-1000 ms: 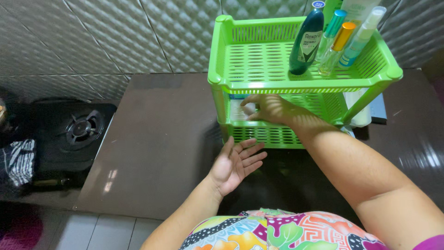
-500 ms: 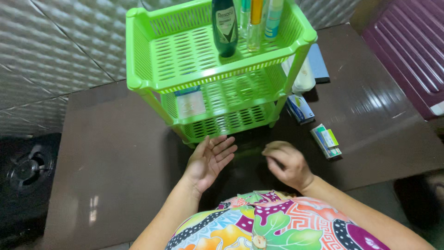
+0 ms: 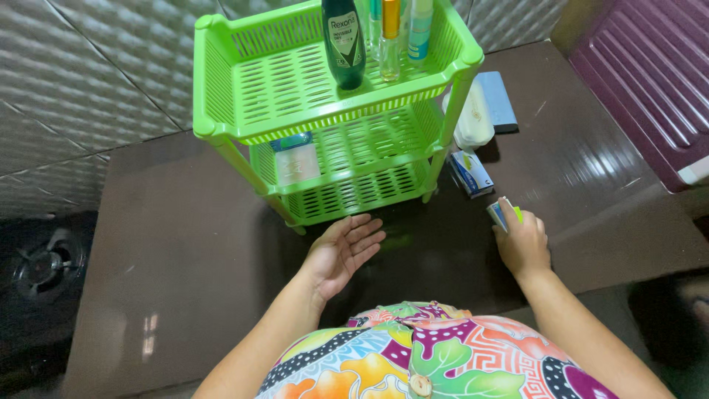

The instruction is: The person assembles a green plastic two-tier storage rack by inserting vertical support poles into the basket frames. Then the person places various toiletries, including bottles, tubes, and small boxes, into the assembled rack on a countertop.

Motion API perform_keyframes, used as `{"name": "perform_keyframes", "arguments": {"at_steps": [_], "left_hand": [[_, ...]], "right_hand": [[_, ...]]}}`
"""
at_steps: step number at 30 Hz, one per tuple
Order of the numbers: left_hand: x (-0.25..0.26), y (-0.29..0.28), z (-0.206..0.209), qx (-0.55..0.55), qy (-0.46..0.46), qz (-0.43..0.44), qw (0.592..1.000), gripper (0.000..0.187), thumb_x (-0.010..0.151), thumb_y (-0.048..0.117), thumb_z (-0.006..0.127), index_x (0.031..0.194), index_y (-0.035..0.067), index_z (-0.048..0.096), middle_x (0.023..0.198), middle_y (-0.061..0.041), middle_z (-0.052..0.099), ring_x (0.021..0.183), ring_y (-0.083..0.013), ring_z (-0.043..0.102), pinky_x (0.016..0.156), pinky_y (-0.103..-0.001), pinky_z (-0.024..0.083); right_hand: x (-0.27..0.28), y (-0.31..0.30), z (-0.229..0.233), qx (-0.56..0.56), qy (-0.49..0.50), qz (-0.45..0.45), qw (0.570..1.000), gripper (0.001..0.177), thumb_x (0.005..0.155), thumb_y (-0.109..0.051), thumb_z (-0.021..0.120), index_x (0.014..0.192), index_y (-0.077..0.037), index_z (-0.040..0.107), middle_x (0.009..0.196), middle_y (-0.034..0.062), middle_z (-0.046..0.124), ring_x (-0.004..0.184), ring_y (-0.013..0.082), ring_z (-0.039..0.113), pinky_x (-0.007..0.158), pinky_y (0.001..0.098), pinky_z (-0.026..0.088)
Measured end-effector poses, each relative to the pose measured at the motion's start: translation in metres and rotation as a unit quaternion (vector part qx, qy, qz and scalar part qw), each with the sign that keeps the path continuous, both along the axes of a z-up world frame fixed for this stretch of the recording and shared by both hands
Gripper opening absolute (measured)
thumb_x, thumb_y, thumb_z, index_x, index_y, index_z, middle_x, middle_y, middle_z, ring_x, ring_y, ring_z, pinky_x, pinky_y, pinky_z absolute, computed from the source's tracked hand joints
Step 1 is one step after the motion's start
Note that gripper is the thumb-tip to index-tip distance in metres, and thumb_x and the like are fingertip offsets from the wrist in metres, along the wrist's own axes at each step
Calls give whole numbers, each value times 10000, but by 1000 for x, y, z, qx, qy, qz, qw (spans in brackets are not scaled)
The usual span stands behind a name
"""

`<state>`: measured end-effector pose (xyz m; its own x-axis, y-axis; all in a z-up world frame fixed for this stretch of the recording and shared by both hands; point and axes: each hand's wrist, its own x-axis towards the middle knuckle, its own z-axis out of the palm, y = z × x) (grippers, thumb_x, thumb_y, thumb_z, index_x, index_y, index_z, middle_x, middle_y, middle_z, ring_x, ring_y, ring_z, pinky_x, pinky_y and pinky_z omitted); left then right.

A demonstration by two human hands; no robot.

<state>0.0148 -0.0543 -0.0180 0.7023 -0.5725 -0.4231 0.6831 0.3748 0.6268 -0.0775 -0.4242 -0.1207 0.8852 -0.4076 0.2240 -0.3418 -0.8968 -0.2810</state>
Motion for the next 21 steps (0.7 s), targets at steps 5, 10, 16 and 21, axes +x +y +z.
{"name": "perform_keyframes", "arguments": {"at_steps": [5,10,16,21], "left_hand": [[-1,8,-2,7,10,26,1000,526,990,365,524,1376,7,529,1423,-192,612,1272,-309,619,1079,-426,494],[1,13,-5,-1,15,39,999,473,994,340,534,1341,19,555,1400,-183,626,1267,-311,619,1076,-428,496],[-7,12,-9,-15,19,41,999,474,985,332,529,1349,31,567,1397,-168,632,1268,-307,619,1088,-436,482],[-11,26,-9,-17,24,58,998,486,979,347,533,1353,38,563,1401,-162,634,1271,-303,620,1094,-435,477]], "right_hand": [[-8,2,-2,6,-91,52,994,648,852,-157,751,1467,-197,553,1212,199,639,1102,456,608,927,551,521],[-8,57,83,50,-169,131,976,558,852,-158,750,1391,-144,604,1180,214,650,1071,446,632,924,517,523],[51,131,188,2,-215,316,924,489,881,-164,755,1350,-155,616,1227,208,636,1053,431,620,910,507,515],[148,163,216,-68,-114,344,929,542,903,-218,707,1438,-199,617,1246,193,638,1174,418,574,947,551,417]]}}
